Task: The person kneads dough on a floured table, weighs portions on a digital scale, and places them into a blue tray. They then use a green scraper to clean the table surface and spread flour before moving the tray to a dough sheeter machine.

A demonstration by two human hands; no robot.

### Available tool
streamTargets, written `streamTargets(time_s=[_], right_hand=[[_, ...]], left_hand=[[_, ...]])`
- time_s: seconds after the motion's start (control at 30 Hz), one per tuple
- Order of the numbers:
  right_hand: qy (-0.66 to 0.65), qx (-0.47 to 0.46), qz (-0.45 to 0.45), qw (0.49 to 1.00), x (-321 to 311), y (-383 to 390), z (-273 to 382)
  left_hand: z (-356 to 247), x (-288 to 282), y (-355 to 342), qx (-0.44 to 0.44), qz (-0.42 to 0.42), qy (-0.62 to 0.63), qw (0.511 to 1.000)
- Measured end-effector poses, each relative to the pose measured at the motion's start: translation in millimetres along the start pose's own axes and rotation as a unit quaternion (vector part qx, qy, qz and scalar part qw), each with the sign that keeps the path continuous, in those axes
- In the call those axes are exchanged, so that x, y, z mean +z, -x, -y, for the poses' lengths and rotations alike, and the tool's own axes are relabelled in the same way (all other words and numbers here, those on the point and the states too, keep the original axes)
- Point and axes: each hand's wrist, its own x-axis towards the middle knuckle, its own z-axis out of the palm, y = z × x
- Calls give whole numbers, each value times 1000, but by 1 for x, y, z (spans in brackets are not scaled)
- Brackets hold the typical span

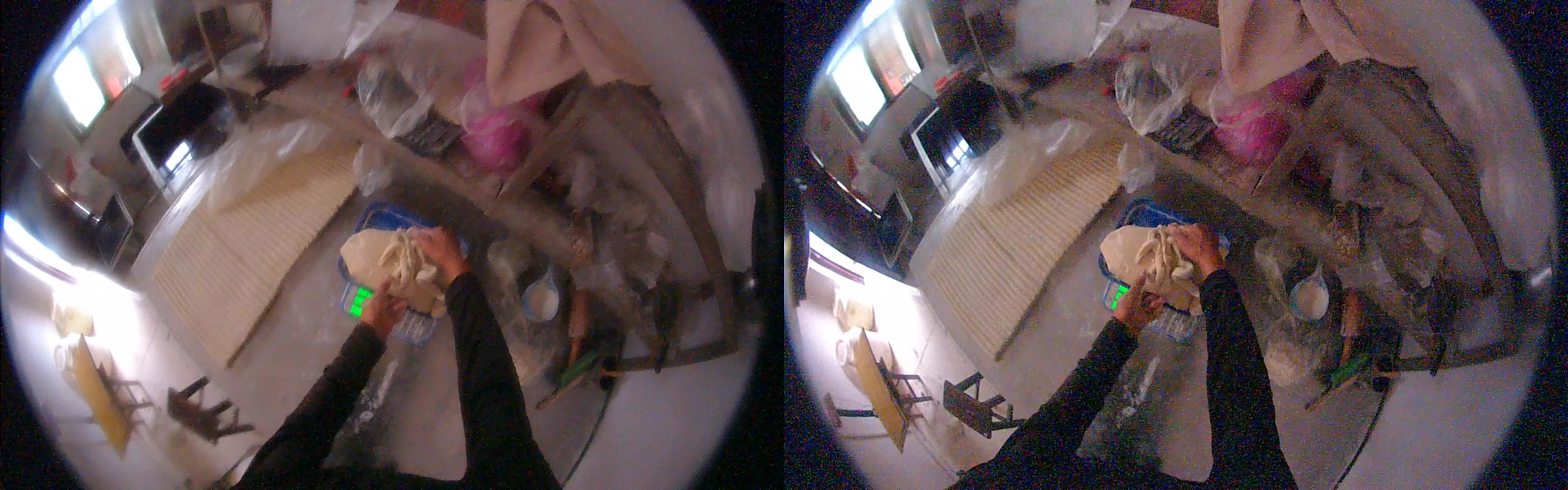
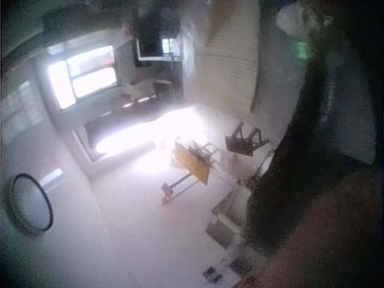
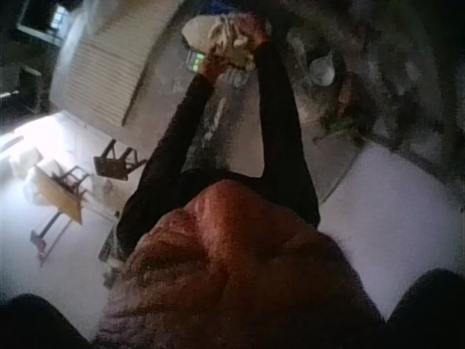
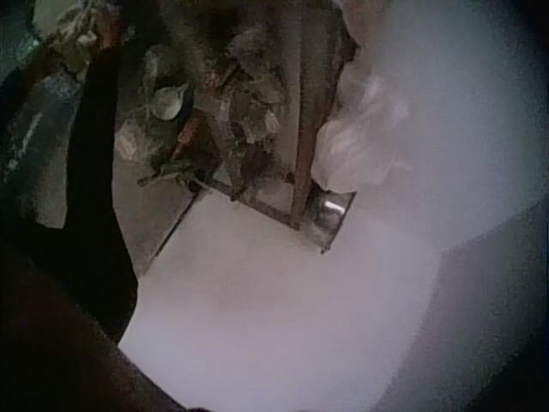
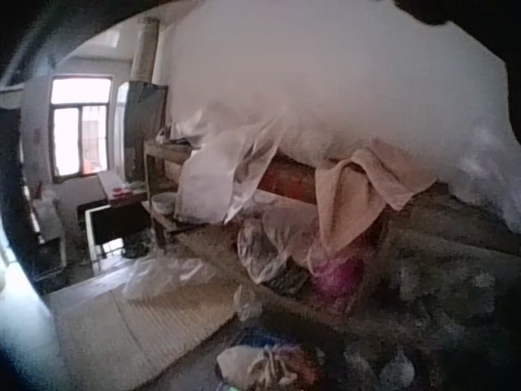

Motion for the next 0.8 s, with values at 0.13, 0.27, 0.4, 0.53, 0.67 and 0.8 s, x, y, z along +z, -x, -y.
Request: streamTargets(time_s=[0.13,0.27,0.4,0.53,0.67,0.8], right_hand=[[-21,-5,19,1000,3,-1,-1],[-36,-26,1,999,10,-2,-10],[-64,-20,-6,998,5,6,-9],[-81,-35,-8,996,7,8,24],[-35,18,-11,999,7,12,-4],[-40,-52,-43,997,11,1,-24]], left_hand=[[7,-8,-5,134,37,-109,984],[4,-10,-15,72,28,-93,993],[9,-5,-16,88,20,-70,993],[14,-45,-37,385,39,-265,883],[13,-8,-25,72,7,-60,996],[6,-5,-18,69,46,-95,992]])
